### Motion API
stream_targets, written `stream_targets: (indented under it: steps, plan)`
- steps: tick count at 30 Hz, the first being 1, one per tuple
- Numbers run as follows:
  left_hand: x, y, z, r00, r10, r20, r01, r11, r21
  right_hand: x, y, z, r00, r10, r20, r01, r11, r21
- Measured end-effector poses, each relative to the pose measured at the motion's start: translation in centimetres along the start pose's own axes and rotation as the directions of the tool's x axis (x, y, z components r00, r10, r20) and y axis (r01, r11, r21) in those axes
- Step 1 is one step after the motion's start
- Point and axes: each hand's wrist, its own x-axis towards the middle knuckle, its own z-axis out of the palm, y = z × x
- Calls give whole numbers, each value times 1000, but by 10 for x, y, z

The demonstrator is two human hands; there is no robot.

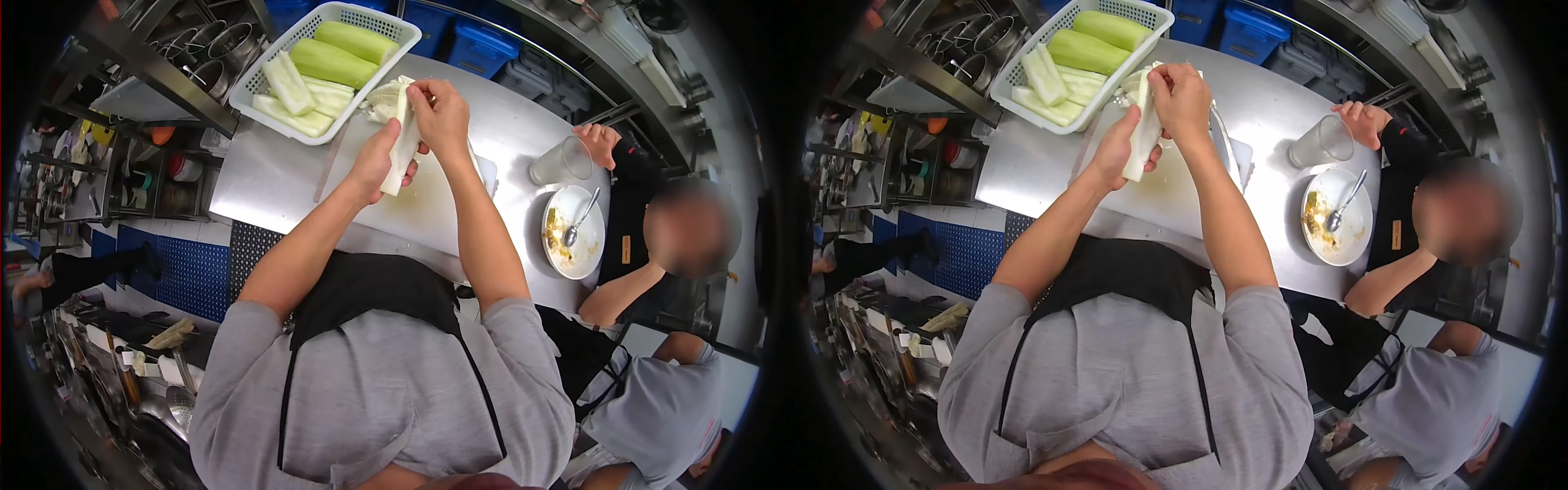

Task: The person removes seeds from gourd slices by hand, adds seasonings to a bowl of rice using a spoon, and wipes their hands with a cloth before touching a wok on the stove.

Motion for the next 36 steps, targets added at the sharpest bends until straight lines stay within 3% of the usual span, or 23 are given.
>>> stream_targets:
  steps: [7, 13, 19, 25, 29, 33, 36]
  plan:
    - [-5, -20, 1, 993, -100, -55, 102, 994, 31, -13, 24, 10, 995, 40, 86, -26, 988, -152]
    - [-8, -5, 4, 991, -122, -52, 121, 993, -14, -25, 23, 17, 977, 199, 76, -206, 974, 94]
    - [-9, -11, -7, 996, -91, 8, 91, 996, 9, -17, 32, 17, 977, 152, 148, -150, 988, -19]
    - [-8, -19, -9, 990, -143, -20, 142, 989, -45, -25, 32, 18, 951, 224, 212, -189, 967, -173]
    - [-9, -26, -11, 987, -136, -81, 134, 990, -39, -32, 22, 14, 889, 334, 312, -294, 941, -170]
    - [-5, -20, -4, 988, -76, -137, 74, 997, -20, -28, 13, 16, 944, 265, 197, -261, 964, -43]
    - [-10, -10, 0, 997, -16, -80, 18, 1000, 21, -24, 12, 16, 956, 203, 211, -174, 973, -150]
